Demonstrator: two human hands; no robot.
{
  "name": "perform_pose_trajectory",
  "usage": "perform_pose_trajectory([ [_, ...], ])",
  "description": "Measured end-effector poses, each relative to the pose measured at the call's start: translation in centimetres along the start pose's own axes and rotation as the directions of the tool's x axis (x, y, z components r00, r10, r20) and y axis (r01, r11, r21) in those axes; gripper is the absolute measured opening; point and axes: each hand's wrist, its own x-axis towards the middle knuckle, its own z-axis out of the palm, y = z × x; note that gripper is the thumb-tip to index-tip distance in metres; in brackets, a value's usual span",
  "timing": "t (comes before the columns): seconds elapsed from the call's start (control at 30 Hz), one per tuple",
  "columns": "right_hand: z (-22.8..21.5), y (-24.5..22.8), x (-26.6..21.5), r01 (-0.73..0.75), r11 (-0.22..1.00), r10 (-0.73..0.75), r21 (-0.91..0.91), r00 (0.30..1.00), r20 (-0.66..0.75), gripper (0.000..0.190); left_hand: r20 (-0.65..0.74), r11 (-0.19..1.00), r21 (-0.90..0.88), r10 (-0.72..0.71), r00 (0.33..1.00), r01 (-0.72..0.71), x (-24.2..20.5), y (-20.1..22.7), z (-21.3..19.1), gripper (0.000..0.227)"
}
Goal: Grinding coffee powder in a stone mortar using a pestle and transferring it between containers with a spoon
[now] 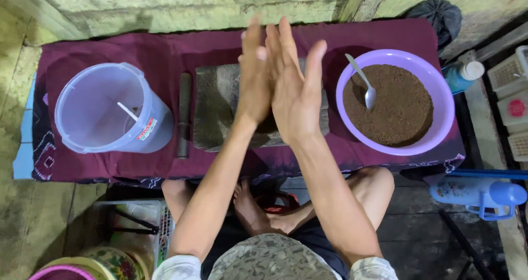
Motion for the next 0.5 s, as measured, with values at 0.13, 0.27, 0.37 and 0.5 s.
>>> perform_pose_trajectory([
  [0.13, -1.4, 2.0, 0.2, 0.365, 0.756, -0.293, -0.543, 0.931, 0.218, 0.076, -0.039, 0.997, 0.078, -0.004, 0.999, 0.007, -0.1, 0.4, 0.0, 0.089],
  [0.27, -4.7, 2.9, 1.1, 0.236, 0.779, -0.212, -0.58, 0.971, 0.11, 0.077, 0.127, 0.988, -0.02, 0.157, 0.979, -0.155, -1.9, 3.5, 2.3, 0.086],
  [0.37, 0.9, 0.6, -1.0, 0.139, 0.934, -0.145, -0.33, 0.989, 0.008, 0.095, 0.064, 0.992, 0.127, 0.007, 0.998, -0.015, -0.9, 0.9, 1.2, 0.093],
  [0.5, -2.1, 1.4, -0.5, 0.211, 0.955, -0.181, -0.207, 0.972, 0.152, 0.084, -0.064, 0.924, 0.337, -0.171, 0.983, 0.182, 0.7, -0.7, 0.0, 0.103],
])
